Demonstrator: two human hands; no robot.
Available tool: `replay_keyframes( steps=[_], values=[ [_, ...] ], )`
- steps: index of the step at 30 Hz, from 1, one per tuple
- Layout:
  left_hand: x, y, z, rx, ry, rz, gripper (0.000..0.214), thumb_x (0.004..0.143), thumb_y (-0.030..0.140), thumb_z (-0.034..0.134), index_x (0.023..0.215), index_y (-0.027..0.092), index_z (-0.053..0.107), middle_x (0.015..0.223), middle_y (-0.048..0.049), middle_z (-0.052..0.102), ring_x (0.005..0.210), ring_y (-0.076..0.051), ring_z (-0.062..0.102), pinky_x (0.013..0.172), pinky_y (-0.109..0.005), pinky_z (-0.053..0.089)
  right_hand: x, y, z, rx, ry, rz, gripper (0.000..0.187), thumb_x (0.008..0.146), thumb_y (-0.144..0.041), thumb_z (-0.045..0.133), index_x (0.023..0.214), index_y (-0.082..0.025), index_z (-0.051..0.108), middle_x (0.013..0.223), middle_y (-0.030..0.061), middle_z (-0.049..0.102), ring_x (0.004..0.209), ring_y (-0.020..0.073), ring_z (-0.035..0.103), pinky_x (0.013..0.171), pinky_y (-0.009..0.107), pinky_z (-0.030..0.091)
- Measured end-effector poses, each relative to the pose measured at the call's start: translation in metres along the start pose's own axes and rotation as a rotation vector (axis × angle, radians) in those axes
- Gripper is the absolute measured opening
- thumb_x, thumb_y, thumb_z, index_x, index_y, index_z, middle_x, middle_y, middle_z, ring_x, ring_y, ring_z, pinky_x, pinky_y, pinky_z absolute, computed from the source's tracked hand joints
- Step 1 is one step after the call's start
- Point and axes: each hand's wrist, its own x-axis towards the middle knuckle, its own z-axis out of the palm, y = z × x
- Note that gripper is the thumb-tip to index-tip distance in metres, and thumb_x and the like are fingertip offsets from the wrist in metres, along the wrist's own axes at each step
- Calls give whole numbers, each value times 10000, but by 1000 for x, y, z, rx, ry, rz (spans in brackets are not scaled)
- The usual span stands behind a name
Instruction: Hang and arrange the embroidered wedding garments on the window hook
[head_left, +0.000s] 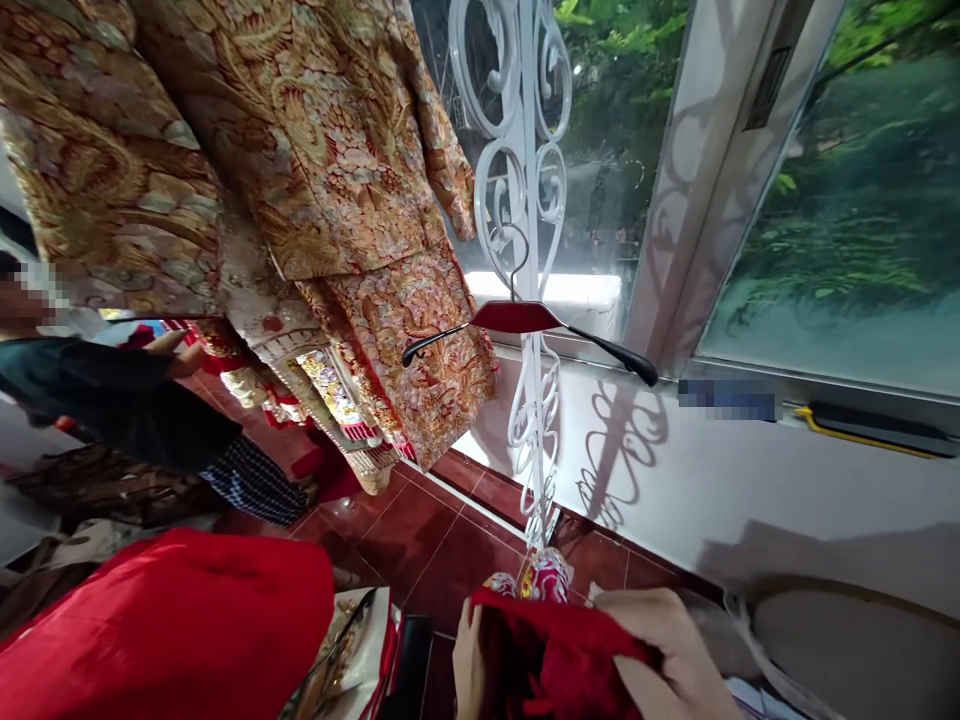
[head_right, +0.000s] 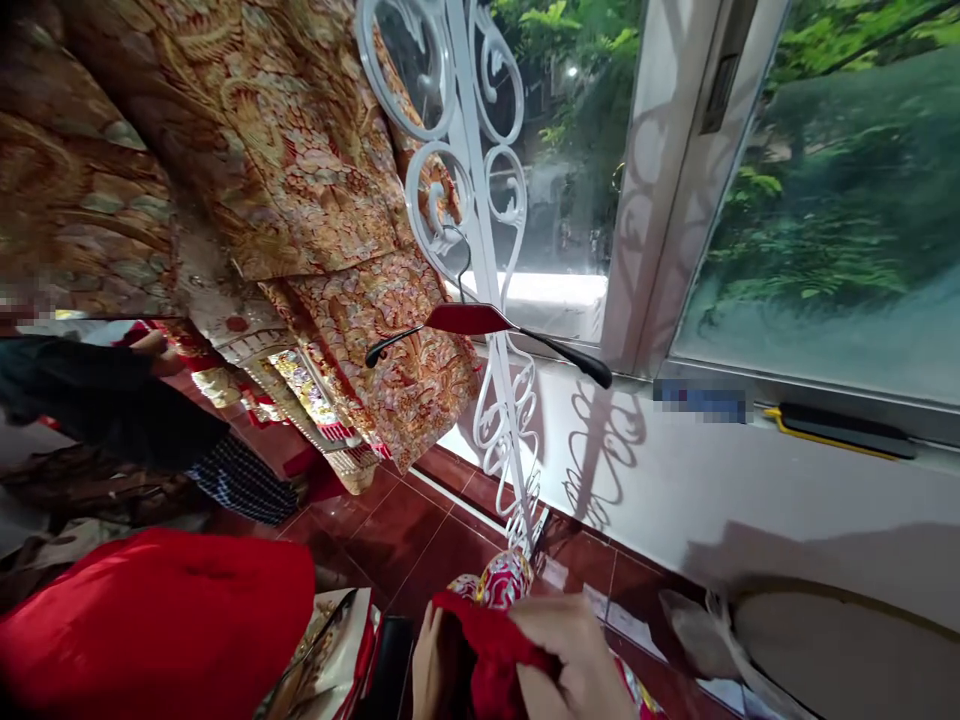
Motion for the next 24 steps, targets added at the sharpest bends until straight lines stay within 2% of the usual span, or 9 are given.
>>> replay_keyframes(
  steps=[3, 7, 9, 11, 14, 17, 21, 22, 24],
  values=[
    [10, 15, -16, -11, 187, -54, 336, 905, 161, 308, 1082, 198, 591, 1162, -114, 578, 782, -192, 678, 643, -307, 533, -7, 20, -17, -30, 254, 85, 174, 711, -273, 578, 605, -198, 694, 653, 49, 685, 658, 223, 646, 633, 266, 541],
    [24, 27, -59, 76, 359, 55, 261, 886, 144, 348, 1002, 170, 580, 1196, -145, 518, 863, -222, 656, 723, -348, 546, -10, 33, -41, -10, 383, 193, 204, 715, -295, 574, 715, -184, 745, 678, 40, 698, 679, 234, 661, 620, 258, 544],
    [29, 34, -85, 129, 378, 159, 297, 854, 127, 375, 1048, 167, 595, 1232, -146, 481, 908, -227, 640, 757, -359, 555, -10, 31, -52, -14, 421, 216, 208, 716, -294, 568, 732, -190, 747, 685, 30, 696, 660, 217, 646, 594, 241, 528],
    [32, 42, -109, 197, 329, 264, 365, 828, 122, 403, 1121, 193, 609, 1262, -129, 458, 883, -207, 631, 733, -345, 563, -11, 26, -66, -26, 451, 216, 186, 700, -295, 584, 720, -199, 741, 681, 23, 693, 627, 201, 630, 565, 228, 516],
    [31, 40, -129, 336, 314, 343, 362, 816, 159, 486, 1130, 237, 648, 1296, -112, 469, 906, -215, 620, 761, -344, 565, -13, 19, -84, -12, 474, 198, 160, 690, -292, 611, 747, -207, 734, 716, 30, 702, 622, 200, 632, 543, 226, 516],
    [25, 14, -122, 467, 311, 392, 318, 818, 119, 497, 1029, 225, 710, 1294, -129, 534, 1064, -267, 593, 894, -383, 532, -8, 9, -88, 75, 432, 192, 152, 693, -281, 628, 790, -209, 720, 754, 41, 710, 616, 204, 638, 517, 238, 514],
    [15, -29, -91, 569, -66, 487, 460, 754, -22, 445, 927, 280, 745, 1278, -53, 629, 1115, -263, 582, 934, -425, 504, 9, -6, -70, 130, 379, 168, 104, 674, -257, 598, 685, -208, 689, 666, 27, 672, 507, 157, 560, 420, 223, 421],
    [12, -35, -82, 575, -69, 451, 470, 749, -31, 436, 924, 277, 745, 1302, -43, 618, 1127, -262, 575, 934, -428, 501, 13, -10, -64, 126, 341, 155, 112, 674, -256, 585, 653, -205, 682, 641, 26, 658, 500, 154, 548, 424, 226, 413],
    [8, -40, -65, 569, 116, 301, 421, 781, -5, 425, 937, 232, 737, 1367, -72, 556, 1191, -277, 533, 946, -434, 491, 15, -15, -56, 117, 294, 127, 147, 689, -250, 554, 598, -204, 659, 608, 25, 633, 510, 154, 538, 456, 233, 416]
  ],
)
